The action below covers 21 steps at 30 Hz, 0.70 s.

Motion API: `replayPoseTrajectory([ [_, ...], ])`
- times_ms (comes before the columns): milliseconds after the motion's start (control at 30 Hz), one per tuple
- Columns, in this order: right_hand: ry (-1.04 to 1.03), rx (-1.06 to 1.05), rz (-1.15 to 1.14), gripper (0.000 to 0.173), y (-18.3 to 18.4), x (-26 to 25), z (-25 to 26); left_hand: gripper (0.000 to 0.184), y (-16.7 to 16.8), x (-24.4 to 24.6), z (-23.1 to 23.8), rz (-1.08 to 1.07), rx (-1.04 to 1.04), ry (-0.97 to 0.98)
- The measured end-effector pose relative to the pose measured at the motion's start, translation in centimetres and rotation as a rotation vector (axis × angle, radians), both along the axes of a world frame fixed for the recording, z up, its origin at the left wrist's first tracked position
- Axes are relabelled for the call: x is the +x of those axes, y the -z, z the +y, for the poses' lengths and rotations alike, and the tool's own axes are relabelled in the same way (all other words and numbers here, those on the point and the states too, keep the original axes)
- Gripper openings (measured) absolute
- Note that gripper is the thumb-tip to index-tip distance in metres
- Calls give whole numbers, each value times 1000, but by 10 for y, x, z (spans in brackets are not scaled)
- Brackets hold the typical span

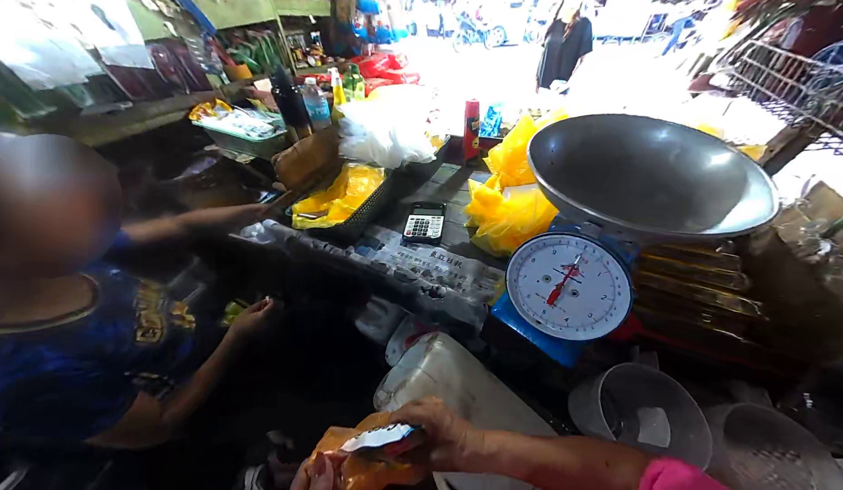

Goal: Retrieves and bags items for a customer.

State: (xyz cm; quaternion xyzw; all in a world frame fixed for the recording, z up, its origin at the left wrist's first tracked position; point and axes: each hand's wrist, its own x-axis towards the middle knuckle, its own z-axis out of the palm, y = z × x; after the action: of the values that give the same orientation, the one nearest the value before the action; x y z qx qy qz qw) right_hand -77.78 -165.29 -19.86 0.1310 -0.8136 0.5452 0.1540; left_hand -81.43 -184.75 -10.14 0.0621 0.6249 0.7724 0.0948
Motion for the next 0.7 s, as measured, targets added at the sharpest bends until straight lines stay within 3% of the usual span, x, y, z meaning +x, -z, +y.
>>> replayPoseTrajectory([
  [200, -17, 76, -49, 40, -6, 0, -3, 22, -2, -8, 0, 129, -124, -51],
  [400, 77, 132, -78, 48, -10, -8, -24, 25, -3, -18, -4, 245, -22, 239],
  [567, 60, 247, -92, 33, -17, -14, -43, 25, -4, -26, -14, 114, 119, 364],
  [700, 3, 464, -128, 25, -28, -14, -61, 22, -11, -23, -27, 26, 281, 424],
])
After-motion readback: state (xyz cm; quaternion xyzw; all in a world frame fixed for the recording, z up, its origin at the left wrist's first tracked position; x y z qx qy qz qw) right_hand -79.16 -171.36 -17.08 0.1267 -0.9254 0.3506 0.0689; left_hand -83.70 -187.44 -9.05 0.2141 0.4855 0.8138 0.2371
